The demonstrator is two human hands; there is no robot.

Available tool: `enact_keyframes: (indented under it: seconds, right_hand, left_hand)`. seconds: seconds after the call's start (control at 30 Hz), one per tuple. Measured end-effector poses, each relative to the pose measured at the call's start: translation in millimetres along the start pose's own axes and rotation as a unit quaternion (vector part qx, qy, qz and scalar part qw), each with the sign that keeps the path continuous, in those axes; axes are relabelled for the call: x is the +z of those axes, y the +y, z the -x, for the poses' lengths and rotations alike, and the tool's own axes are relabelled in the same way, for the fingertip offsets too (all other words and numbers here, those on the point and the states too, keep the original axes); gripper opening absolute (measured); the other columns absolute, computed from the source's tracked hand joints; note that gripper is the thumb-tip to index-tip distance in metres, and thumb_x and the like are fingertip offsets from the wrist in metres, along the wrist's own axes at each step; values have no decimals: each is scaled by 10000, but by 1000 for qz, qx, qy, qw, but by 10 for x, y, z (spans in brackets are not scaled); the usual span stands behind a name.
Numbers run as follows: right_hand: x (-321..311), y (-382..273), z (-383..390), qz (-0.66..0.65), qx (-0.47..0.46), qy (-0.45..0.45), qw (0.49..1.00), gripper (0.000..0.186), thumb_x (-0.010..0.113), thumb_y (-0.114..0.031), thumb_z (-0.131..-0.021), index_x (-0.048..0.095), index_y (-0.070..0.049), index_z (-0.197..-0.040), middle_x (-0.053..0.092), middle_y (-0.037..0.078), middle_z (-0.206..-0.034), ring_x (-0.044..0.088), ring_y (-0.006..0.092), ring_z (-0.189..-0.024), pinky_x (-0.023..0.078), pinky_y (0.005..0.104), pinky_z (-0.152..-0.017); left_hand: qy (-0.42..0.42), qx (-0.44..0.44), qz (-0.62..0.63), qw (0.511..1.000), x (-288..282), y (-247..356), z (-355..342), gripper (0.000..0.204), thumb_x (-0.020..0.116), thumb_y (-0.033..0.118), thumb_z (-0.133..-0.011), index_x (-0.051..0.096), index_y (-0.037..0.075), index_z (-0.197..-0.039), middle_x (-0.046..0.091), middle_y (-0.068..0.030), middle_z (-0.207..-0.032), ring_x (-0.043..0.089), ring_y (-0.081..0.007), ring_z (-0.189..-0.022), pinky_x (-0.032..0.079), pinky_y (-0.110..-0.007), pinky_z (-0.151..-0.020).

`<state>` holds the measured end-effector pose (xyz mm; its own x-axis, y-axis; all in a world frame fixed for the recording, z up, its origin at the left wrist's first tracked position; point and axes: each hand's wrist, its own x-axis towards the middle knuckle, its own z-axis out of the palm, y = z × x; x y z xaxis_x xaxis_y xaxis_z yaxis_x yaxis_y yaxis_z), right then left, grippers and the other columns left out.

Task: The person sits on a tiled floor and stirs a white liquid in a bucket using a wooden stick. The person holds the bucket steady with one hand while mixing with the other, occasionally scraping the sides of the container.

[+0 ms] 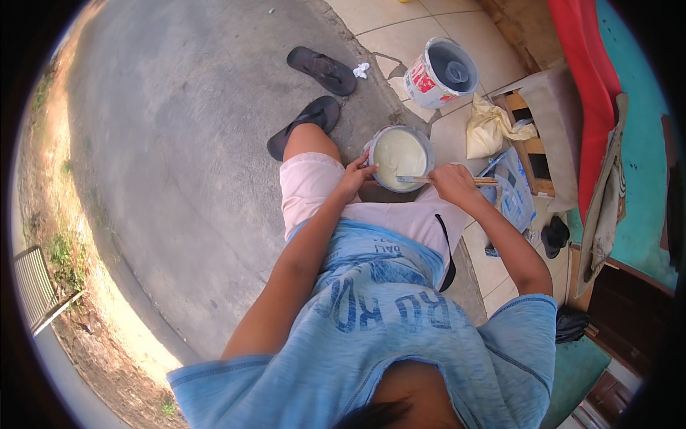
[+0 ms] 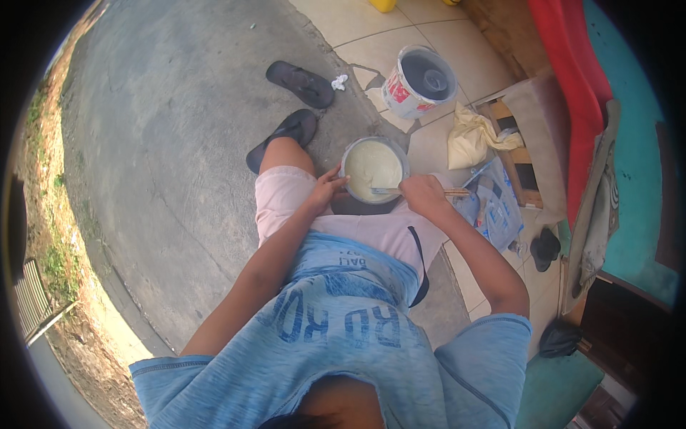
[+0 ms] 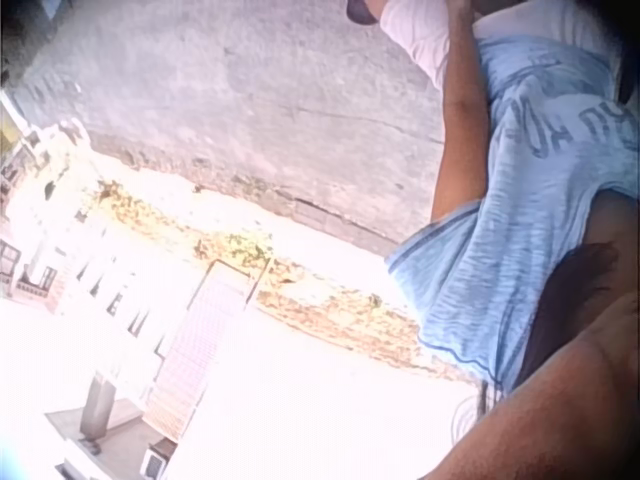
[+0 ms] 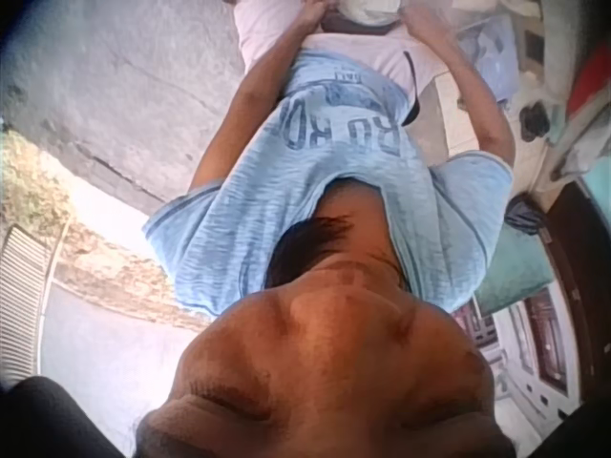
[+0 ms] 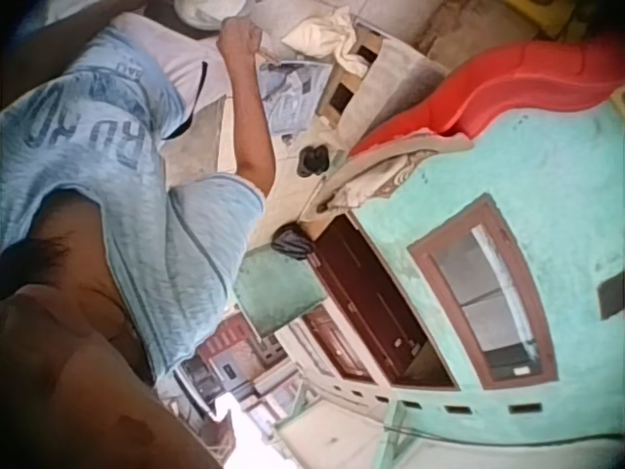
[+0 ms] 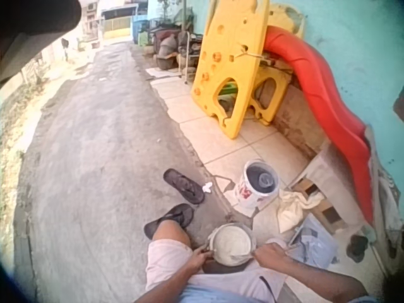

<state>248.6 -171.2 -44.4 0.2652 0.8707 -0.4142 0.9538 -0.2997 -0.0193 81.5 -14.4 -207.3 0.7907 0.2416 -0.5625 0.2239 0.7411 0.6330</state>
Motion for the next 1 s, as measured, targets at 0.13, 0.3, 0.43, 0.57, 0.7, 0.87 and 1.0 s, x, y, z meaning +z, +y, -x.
enact_keyframes:
  seconds: [0.13,0.3,0.43,0.57,0.7,0.87,1.0]
  right_hand:
    - [9,198,-126,79,36,27,996,69,599,-48,-687,666,-60,-697,639,152,-687,658,283,-693,512,390,-588]
    - [104,-26,-324,52,65,76,994,82,608,-48,-690,667,-62,-745,639,150,-677,659,282,-662,514,391,-589]
    - [144,-169,-184,-11,4,63,998,108,608,-37,-690,666,-57,-778,635,158,-671,652,307,-655,514,401,-599]
    - [116,-76,-17,9,-6,-31,999,160,574,-96,-772,690,-97,-881,633,167,-688,643,323,-684,498,442,-621]
    - [9,218,-116,69,24,14,997,80,610,-52,-681,677,-82,-712,643,144,-686,660,286,-698,511,377,-598]
    - [113,45,-286,70,56,72,993,126,600,-51,-698,673,-82,-796,637,143,-668,657,285,-672,507,381,-590]
    - [188,-134,-218,-1,30,29,999,202,578,-68,-748,660,-73,-933,630,161,-676,646,316,-680,504,427,-619]
  left_hand:
    - [3,-4,3,1000,20,9,6,682,611,143,-865,247,147,-1442,559,-109,-1177,613,-217,-927,532,-323,-737]
    - [0,-11,-2,1000,34,35,31,676,604,148,-871,241,116,-1440,520,-133,-1226,589,-240,-983,515,-357,-790]
    - [-13,-9,-13,1000,62,108,84,672,590,163,-881,224,79,-1439,464,-170,-1298,536,-283,-1102,480,-409,-881]
    - [-25,-4,3,1000,22,65,53,671,590,160,-880,228,81,-1439,469,-159,-1296,518,-280,-1129,482,-404,-877]
    - [-11,-1,-7,1000,43,61,54,661,593,153,-878,245,95,-1436,486,-137,-1281,537,-257,-1087,498,-377,-838]
    - [-13,-9,-13,1000,47,62,56,671,588,170,-880,228,81,-1439,466,-154,-1297,515,-275,-1131,479,-408,-887]
    - [-11,-20,-22,1000,46,86,64,674,588,169,-878,225,77,-1439,466,-160,-1296,518,-277,-1124,481,-403,-883]
